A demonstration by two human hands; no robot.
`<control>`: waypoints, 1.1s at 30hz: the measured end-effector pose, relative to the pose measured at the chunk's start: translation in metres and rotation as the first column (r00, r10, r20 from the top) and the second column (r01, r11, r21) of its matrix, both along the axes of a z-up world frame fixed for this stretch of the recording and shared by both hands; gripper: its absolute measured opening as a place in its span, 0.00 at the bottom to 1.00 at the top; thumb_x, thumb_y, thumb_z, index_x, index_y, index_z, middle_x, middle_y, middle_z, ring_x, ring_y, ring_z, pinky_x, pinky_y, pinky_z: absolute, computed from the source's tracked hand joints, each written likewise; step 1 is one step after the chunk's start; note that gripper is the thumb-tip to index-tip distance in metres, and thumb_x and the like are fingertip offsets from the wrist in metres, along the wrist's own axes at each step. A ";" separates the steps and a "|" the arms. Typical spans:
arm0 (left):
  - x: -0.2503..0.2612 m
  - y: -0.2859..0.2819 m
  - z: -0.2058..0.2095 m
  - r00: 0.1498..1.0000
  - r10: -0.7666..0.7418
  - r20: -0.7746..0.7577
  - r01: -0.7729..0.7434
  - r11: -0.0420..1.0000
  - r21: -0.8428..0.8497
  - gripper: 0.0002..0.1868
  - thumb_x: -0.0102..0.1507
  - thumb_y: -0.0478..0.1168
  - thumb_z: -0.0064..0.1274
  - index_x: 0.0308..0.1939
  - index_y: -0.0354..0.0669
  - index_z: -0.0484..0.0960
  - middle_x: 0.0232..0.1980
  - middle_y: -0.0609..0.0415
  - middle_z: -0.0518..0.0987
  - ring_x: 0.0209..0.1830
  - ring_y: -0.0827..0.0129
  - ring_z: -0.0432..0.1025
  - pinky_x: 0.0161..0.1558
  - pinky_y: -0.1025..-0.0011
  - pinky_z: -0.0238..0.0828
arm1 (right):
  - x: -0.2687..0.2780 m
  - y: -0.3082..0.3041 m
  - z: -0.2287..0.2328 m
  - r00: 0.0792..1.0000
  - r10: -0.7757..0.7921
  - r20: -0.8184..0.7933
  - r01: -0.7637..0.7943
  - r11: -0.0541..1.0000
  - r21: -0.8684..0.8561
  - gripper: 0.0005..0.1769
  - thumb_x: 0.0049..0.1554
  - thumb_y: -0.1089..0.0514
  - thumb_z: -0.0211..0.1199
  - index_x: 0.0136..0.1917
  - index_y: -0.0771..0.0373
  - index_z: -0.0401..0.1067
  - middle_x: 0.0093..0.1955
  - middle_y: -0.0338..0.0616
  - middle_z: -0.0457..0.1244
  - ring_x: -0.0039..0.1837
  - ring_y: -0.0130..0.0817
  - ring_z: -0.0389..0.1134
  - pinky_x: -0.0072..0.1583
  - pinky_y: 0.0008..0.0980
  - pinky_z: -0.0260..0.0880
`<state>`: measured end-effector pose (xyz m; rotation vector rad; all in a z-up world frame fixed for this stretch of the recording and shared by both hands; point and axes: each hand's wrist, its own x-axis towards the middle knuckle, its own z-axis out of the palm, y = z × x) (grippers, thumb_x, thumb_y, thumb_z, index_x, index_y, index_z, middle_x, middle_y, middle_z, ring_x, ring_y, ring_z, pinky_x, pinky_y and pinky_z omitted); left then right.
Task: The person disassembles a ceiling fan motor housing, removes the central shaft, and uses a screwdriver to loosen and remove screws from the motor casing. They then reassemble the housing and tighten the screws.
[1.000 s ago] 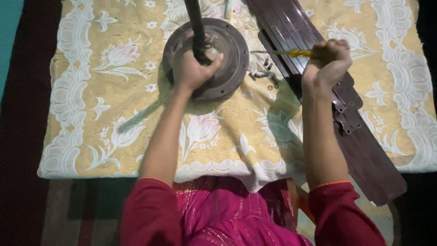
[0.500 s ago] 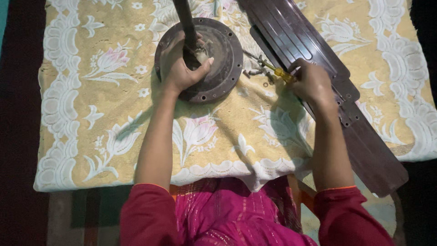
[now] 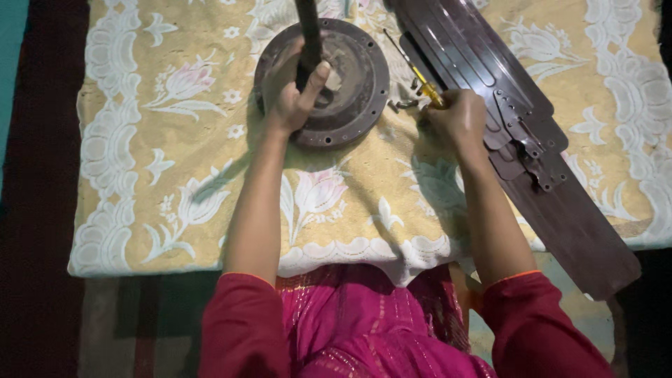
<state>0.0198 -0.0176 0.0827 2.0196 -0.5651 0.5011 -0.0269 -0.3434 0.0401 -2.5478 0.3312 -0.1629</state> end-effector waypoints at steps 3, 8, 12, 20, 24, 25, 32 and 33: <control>0.001 0.002 -0.011 0.992 -0.049 -0.114 0.022 0.975 -0.223 0.36 0.73 0.68 0.41 0.70 0.43 0.73 0.62 0.49 0.84 0.63 0.59 0.78 0.66 0.66 0.73 | -0.006 0.002 0.020 0.999 0.008 -0.040 -0.001 0.984 0.176 0.14 0.48 0.57 0.79 0.46 0.65 0.82 0.38 0.49 0.72 0.35 0.29 0.71 0.40 0.32 0.71; 0.000 0.020 -0.022 0.892 -0.422 -0.162 0.195 0.683 -0.704 0.44 0.73 0.72 0.37 0.81 0.44 0.57 0.75 0.42 0.75 0.79 0.52 0.67 0.81 0.58 0.61 | -0.031 0.016 0.067 0.982 0.188 -0.005 -0.129 0.693 0.709 0.14 0.55 0.63 0.71 0.55 0.61 0.78 0.39 0.42 0.70 0.29 0.21 0.60 0.29 0.23 0.56; -0.006 0.030 -0.025 0.862 -0.483 -0.155 0.196 0.599 -0.776 0.46 0.71 0.74 0.33 0.82 0.47 0.53 0.75 0.40 0.74 0.81 0.51 0.64 0.83 0.55 0.57 | -0.042 0.070 0.077 0.909 0.412 0.065 -0.327 0.609 0.723 0.08 0.55 0.65 0.70 0.50 0.66 0.79 0.39 0.42 0.70 0.28 0.21 0.59 0.28 0.23 0.55; -0.015 0.032 -0.036 0.869 -0.474 -0.140 0.163 0.543 -0.824 0.38 0.75 0.65 0.38 0.80 0.45 0.57 0.73 0.41 0.76 0.77 0.53 0.68 0.78 0.55 0.64 | -0.034 0.138 0.052 0.819 0.517 0.251 -0.570 0.678 0.463 0.12 0.54 0.71 0.68 0.52 0.68 0.79 0.43 0.37 0.71 0.46 0.17 0.68 0.47 0.20 0.70; -0.031 0.011 -0.025 0.957 -0.197 -0.211 -0.017 0.692 -0.722 0.27 0.74 0.53 0.44 0.72 0.42 0.68 0.70 0.47 0.77 0.74 0.60 0.70 0.73 0.63 0.71 | -0.036 0.135 0.051 0.856 0.472 0.212 -0.510 0.699 0.502 0.09 0.55 0.69 0.71 0.50 0.66 0.79 0.43 0.37 0.70 0.44 0.17 0.68 0.45 0.22 0.68; -0.040 0.003 -0.021 0.972 -0.067 -0.227 -0.107 0.733 -0.671 0.23 0.74 0.50 0.45 0.68 0.41 0.72 0.69 0.50 0.77 0.73 0.62 0.71 0.71 0.65 0.74 | -0.037 0.134 0.052 0.857 0.458 0.235 -0.513 0.713 0.478 0.10 0.54 0.69 0.72 0.51 0.66 0.79 0.43 0.37 0.70 0.43 0.17 0.67 0.45 0.22 0.67; -0.114 -0.043 0.000 0.975 0.123 -0.186 -0.133 0.990 -0.044 0.17 0.65 0.36 0.56 0.58 0.40 0.82 0.45 0.48 0.82 0.43 0.58 0.81 0.45 0.62 0.77 | -0.037 0.103 0.054 0.842 0.447 0.301 -0.539 0.707 0.458 0.11 0.54 0.68 0.71 0.53 0.66 0.80 0.41 0.35 0.69 0.41 0.16 0.63 0.41 0.19 0.62; -0.114 -0.046 0.003 0.968 0.084 -0.236 -0.106 0.991 -0.083 0.17 0.64 0.36 0.55 0.57 0.40 0.82 0.45 0.47 0.82 0.41 0.58 0.82 0.43 0.63 0.77 | -0.038 0.100 0.055 0.873 0.423 0.242 -0.486 0.712 0.507 0.10 0.54 0.68 0.71 0.51 0.66 0.80 0.39 0.34 0.68 0.39 0.16 0.62 0.39 0.20 0.60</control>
